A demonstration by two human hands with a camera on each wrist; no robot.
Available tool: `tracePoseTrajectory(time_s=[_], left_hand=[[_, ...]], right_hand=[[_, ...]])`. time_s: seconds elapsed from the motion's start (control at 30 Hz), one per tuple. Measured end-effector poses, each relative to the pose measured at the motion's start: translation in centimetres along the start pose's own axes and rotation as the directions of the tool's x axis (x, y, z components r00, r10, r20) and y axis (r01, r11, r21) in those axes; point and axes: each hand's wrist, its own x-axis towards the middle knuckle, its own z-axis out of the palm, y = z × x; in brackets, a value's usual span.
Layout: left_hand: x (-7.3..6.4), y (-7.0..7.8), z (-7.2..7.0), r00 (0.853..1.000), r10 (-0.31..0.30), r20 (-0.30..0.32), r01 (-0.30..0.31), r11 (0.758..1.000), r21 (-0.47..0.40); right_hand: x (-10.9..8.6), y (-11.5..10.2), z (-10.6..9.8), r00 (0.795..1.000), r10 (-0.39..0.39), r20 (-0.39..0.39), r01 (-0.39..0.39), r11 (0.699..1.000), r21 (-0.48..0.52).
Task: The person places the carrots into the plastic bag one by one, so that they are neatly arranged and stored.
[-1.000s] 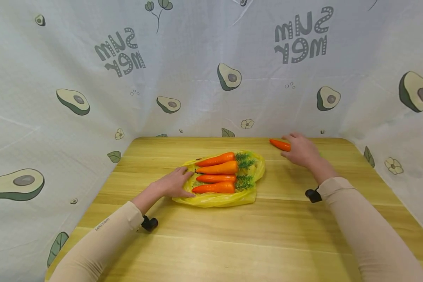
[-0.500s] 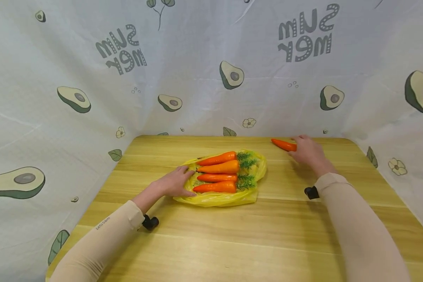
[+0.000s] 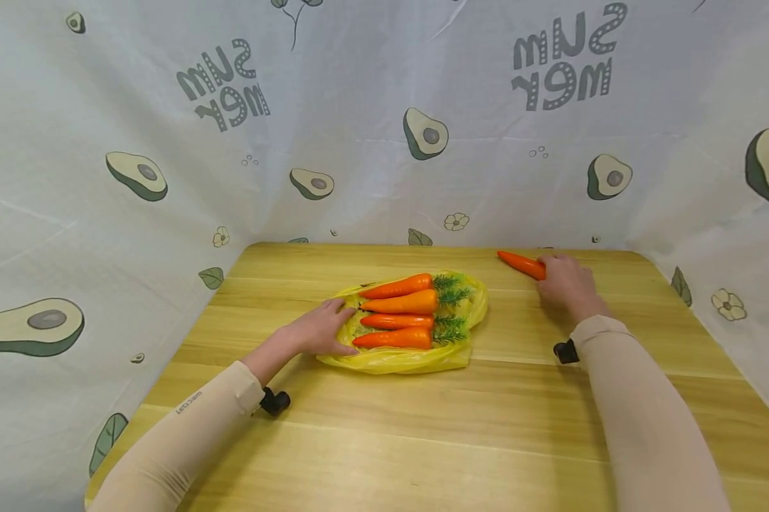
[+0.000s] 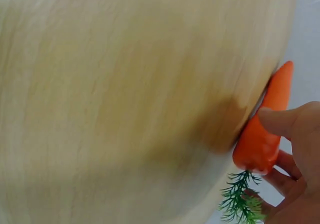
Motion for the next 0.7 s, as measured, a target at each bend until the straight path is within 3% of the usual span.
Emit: tracePoseTrajectory(time_s=[0.2, 0.7], left_hand=[[0.01, 0.05, -0.07, 1.0, 0.0, -0.006, 0.0, 1.0, -0.001], [-0.17, 0.14, -0.17, 1.0, 0.009, -0.01, -0.009, 1.0, -0.006]], right_hand=[[0.06, 0.49, 0.2, 1.0, 0.015, -0.027, -0.015, 1.0, 0.003], [-0.78, 0.35, -0.58, 1.0, -0.005, 0.011, 0.004, 1.0, 0.019]])
